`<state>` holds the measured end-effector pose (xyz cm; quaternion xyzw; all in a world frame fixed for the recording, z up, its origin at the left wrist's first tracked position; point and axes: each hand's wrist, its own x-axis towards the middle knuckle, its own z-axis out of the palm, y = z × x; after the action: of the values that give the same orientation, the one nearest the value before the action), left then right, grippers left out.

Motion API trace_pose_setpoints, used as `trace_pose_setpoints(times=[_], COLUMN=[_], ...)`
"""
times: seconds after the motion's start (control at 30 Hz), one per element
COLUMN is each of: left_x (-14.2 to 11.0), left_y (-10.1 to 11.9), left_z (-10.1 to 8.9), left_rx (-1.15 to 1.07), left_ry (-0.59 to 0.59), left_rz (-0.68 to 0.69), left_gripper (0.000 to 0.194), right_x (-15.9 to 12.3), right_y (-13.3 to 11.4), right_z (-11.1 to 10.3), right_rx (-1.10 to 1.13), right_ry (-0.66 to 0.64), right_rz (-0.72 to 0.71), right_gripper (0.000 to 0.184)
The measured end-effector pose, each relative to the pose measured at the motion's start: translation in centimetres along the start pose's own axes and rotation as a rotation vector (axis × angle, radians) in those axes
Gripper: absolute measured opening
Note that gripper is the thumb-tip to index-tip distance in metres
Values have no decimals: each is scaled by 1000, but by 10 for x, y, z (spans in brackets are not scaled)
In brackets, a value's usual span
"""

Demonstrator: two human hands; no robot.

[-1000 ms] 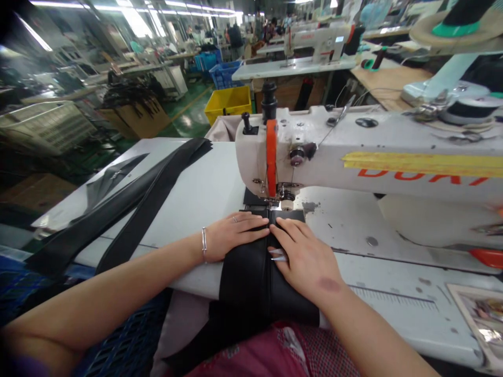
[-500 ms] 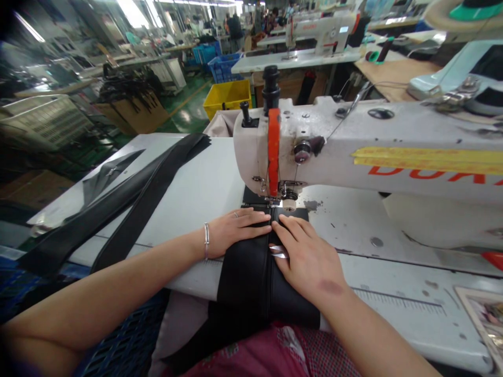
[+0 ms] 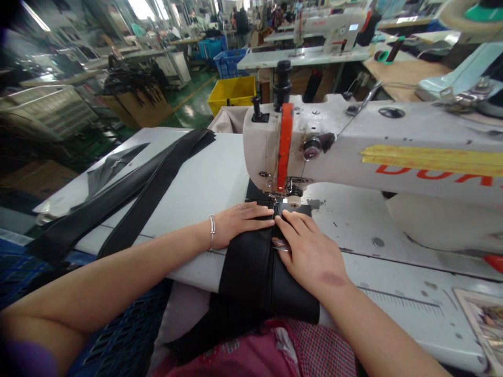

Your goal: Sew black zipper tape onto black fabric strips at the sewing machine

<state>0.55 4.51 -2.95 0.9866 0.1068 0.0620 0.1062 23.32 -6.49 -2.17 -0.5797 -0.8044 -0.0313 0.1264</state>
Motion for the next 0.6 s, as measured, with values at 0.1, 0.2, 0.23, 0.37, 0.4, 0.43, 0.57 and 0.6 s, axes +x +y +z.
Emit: trace_pose_setpoints(times=[0.1,0.2,0.23,0.37,0.4,0.43,0.57,0.6], left_x=[1,3,4,8,10,12,31,38], left_y=[-2,-5,-6,-12,-15,-19,-46,-53], left_z=[1,3,4,1,-2,-7,-27,-30], left_rx=[-21,-30,-35,-127,-172,-212,-208,-182], left_ry=[26,56,66,79,85,95,224,267], left_rz=[-10,-20,-22,-56,-94,-145,-474,-576], left_gripper=[61,60,60,63,60,54,37,35], right_x=[3,7,8,16,18,21,37,42], right_y=[4,6,7,14,17,21,39,42], right_z=[-1,-2,-2,-4,-5,-6,-5,-3], right_rx=[-6,-2,2,28,40,55,142,159], right_ry=[-18,-24,-21,-30,-38,-51,-26,-4], right_rz=[-15,-36,-40,-46,-45,-37,154,195], right_gripper=[44,43,43,44,42,39,34,37])
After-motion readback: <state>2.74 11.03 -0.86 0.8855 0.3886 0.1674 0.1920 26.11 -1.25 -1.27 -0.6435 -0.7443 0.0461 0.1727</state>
